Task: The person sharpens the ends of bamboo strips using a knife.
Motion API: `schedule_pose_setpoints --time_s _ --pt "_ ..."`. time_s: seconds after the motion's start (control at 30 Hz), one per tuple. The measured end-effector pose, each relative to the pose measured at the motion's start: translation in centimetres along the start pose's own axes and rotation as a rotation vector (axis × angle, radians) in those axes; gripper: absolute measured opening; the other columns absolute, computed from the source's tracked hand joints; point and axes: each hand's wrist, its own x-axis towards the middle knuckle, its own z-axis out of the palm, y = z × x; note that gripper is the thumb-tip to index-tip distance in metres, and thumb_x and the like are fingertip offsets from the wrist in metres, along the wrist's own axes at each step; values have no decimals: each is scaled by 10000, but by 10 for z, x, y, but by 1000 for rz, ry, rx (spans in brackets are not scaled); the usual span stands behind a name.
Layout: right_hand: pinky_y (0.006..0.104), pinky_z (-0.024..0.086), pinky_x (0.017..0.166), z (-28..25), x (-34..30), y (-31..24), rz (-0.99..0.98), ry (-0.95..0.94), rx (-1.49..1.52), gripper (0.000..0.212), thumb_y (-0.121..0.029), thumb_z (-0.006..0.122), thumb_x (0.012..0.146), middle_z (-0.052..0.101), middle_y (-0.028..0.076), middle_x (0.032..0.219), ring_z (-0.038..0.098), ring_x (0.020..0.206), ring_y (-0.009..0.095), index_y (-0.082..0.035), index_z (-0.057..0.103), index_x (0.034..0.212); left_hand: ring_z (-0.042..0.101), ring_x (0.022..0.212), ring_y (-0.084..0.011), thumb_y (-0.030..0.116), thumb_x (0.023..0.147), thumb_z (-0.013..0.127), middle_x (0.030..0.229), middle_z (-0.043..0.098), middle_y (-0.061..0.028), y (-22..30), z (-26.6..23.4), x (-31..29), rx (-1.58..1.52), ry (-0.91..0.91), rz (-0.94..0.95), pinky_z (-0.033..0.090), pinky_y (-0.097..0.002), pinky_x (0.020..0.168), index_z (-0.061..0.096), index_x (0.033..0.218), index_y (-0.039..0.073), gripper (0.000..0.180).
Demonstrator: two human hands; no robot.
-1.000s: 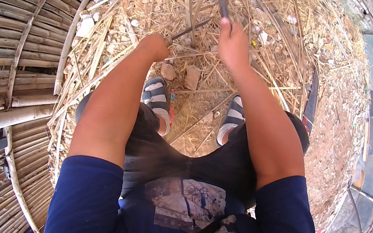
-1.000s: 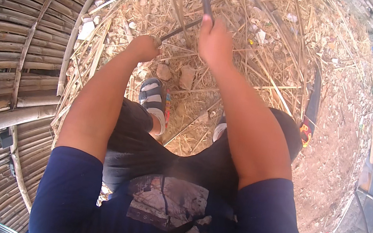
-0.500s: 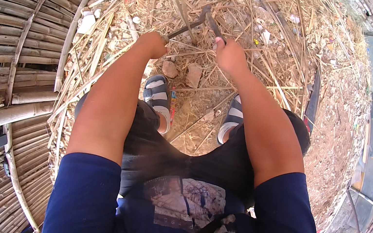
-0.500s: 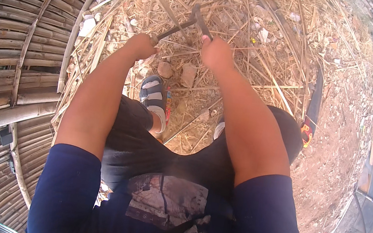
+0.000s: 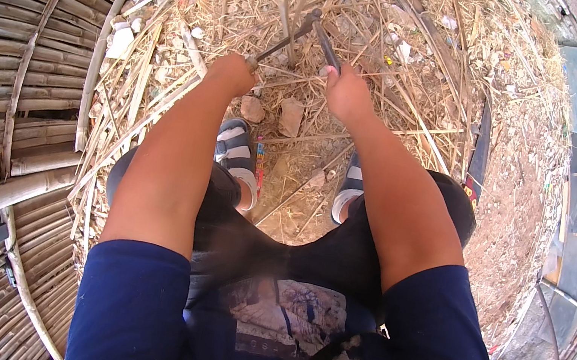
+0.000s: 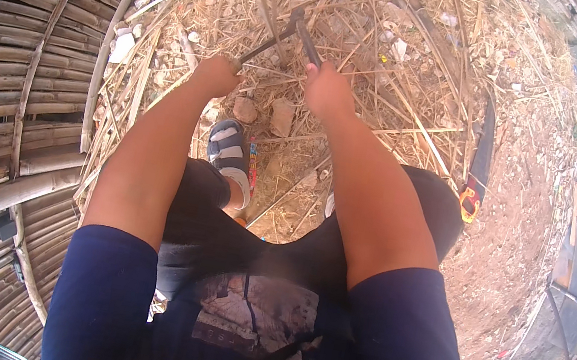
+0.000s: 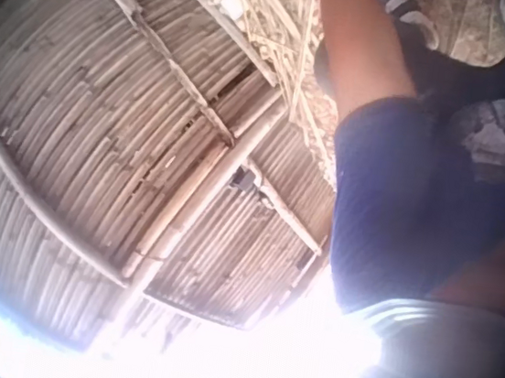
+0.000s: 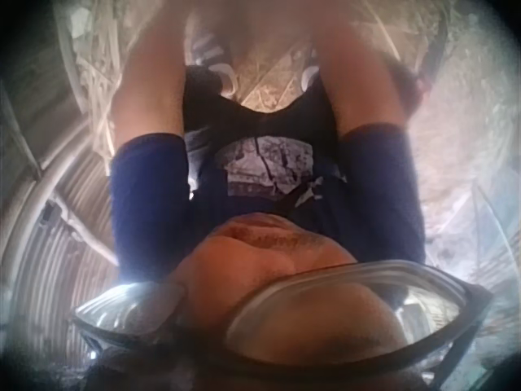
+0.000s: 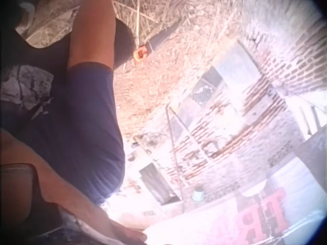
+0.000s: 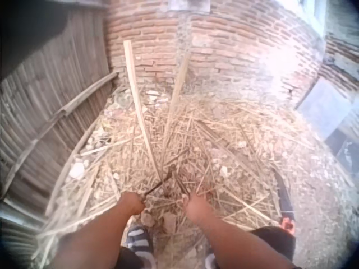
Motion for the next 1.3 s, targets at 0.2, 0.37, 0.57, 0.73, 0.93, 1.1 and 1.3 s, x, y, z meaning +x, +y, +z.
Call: schedule_pose_setpoints --time_s 0.2,0.37,0.57,0.73,0.93,1.1,1.3 --pt "566 529 748 -49 24 -36 13 192 201 475 -395 418 1083 696 275 865 698 842 469 52 573 1123 681 1065 -399 529 920 649 1101 701 -209 -17 26 23 -160 8 -130 550 -481 911 705 1164 100 496" --pt "569 523 737 -44 12 -46 37 209 270 438 -401 427 1082 688 280 856 691 828 470 13 564 1110 693 1043 -393 501 945 625 1069 721 -197 1 5 11 -148 -41 -152 560 -477 891 690 1197 111 469" --pt "561 525 774 15 -1 -14 25 -65 15 442 -411 428 1081 688 265 852 680 823 472 1 588 1077 703 1030 -367 468 962 612 1063 725 -179 -7 18 15 -20 -54 -30 565 -475 881 658 1275 156 444" --pt "571 528 812 -30 17 -49 131 41 153 467 -420 404 1085 697 270 891 687 868 473 5 597 1081 688 1084 -360 474 957 619 1154 700 -173 2 14 8 -73 -43 -42 560 -480 895 651 1305 171 462" --pt "551 528 813 -22 13 -30 54 172 141 469 -429 423 1081 674 262 883 687 889 439 14 559 1150 676 1146 -345 482 930 649 1235 708 -165 11 3 8 -201 -127 -201 557 -426 960 751 1175 107 459" --pt "534 521 963 28 -8 11 155 -442 -221 482 -428 432 1076 701 244 1160 671 1124 409 -13 589 1265 690 1079 -380 510 923 658 1122 726 -209 -2 22 11 -81 -40 -36 555 -463 905 753 1103 53 500" --pt "512 527 955 24 10 30 191 -312 -207 508 -415 435 1074 697 270 1157 674 1107 424 32 656 1170 682 1111 -362 497 929 653 1162 719 -187 3 23 18 -117 -59 -73 550 -448 939 747 1158 63 499"
